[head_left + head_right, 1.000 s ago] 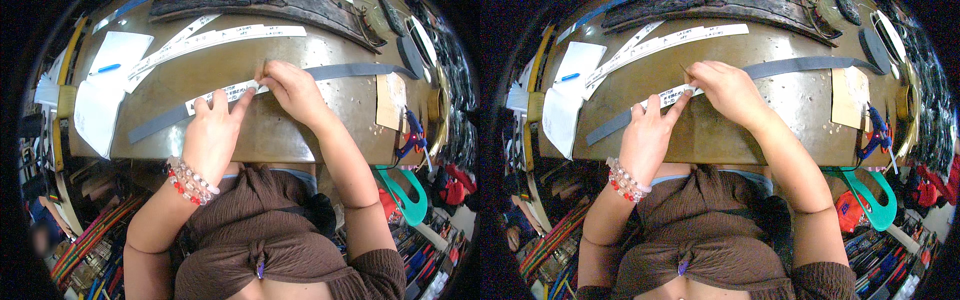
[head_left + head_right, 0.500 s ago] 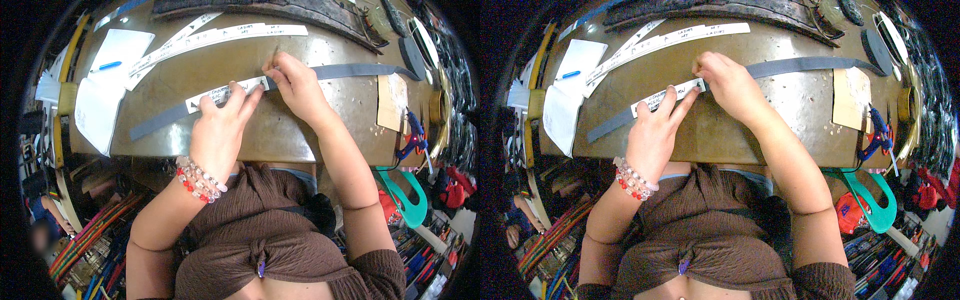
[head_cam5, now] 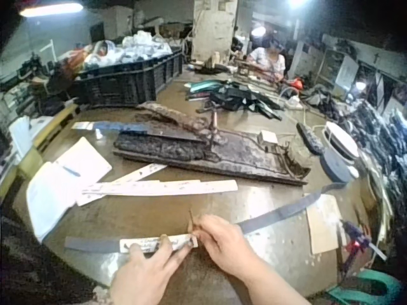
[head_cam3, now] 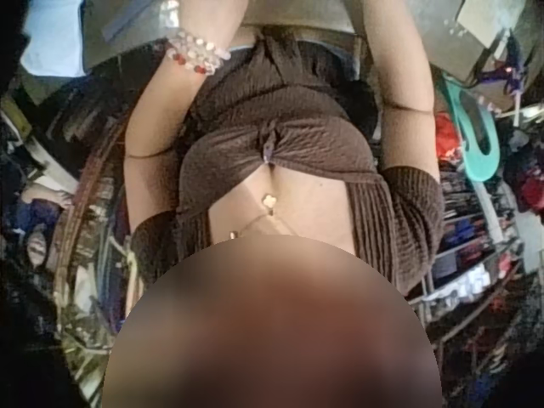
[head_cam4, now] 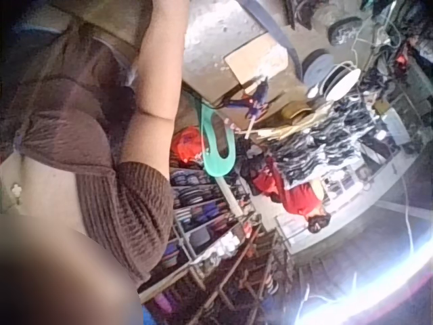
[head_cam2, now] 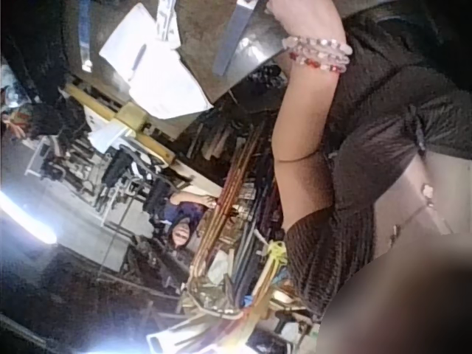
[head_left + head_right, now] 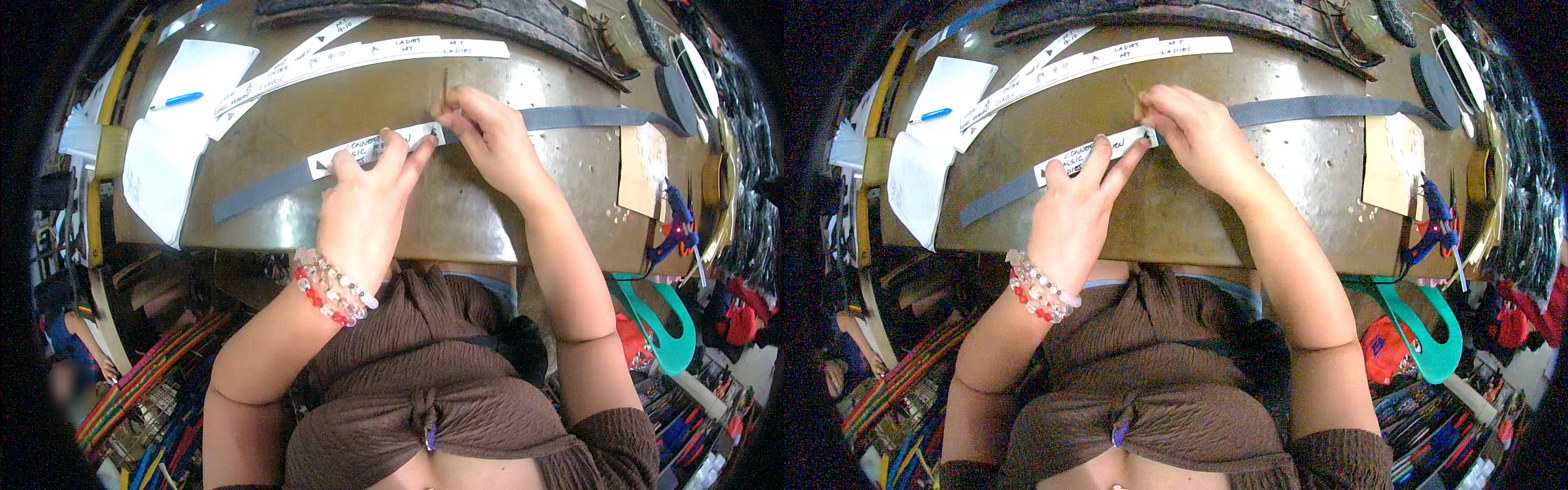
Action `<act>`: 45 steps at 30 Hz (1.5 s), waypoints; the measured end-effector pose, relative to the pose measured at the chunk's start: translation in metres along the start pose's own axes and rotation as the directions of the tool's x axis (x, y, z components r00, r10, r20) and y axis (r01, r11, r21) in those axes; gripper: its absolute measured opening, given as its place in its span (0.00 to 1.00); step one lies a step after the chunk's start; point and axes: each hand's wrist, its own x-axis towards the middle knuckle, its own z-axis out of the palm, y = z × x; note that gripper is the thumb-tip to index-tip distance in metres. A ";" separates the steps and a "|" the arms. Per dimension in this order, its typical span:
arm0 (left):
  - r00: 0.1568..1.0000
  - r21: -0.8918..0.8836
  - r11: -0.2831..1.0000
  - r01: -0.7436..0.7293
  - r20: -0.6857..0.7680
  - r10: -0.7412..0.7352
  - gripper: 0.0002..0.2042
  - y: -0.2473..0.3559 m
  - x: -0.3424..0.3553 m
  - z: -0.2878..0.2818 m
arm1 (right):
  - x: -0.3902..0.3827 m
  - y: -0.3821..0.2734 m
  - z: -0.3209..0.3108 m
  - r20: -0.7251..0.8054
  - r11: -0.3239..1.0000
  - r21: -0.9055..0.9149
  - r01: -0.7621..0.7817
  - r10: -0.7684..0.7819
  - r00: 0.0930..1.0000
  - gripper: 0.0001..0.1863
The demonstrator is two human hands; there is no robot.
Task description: The person measures a long strip of dark fabric using a ruler and a pen, marking specific points along its length. They then use a small pointed tool to make indentations at the marked spots and write notes on a piece of paper.
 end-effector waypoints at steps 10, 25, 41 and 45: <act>1.000 0.038 0.999 0.000 -0.016 0.001 0.31 0.002 -0.001 0.002 | -0.001 0.003 -0.001 0.033 1.000 -0.011 -0.008 0.008 0.999 0.07; 0.962 -0.451 0.891 0.042 -0.222 -0.158 0.14 -0.064 0.029 0.010 | -0.035 -0.128 -0.083 0.224 0.985 -0.168 -0.029 0.067 0.972 0.08; 0.982 -0.795 0.594 -0.126 -0.185 -0.039 0.09 -0.073 0.086 -0.043 | 0.049 -0.037 -0.081 0.010 0.935 -0.356 0.014 -0.011 1.000 0.12; 0.917 -0.704 0.647 -0.292 -0.397 -0.019 0.08 -0.111 0.156 -0.063 | 0.096 -0.007 -0.114 -0.010 0.954 -0.278 -0.114 0.116 0.993 0.15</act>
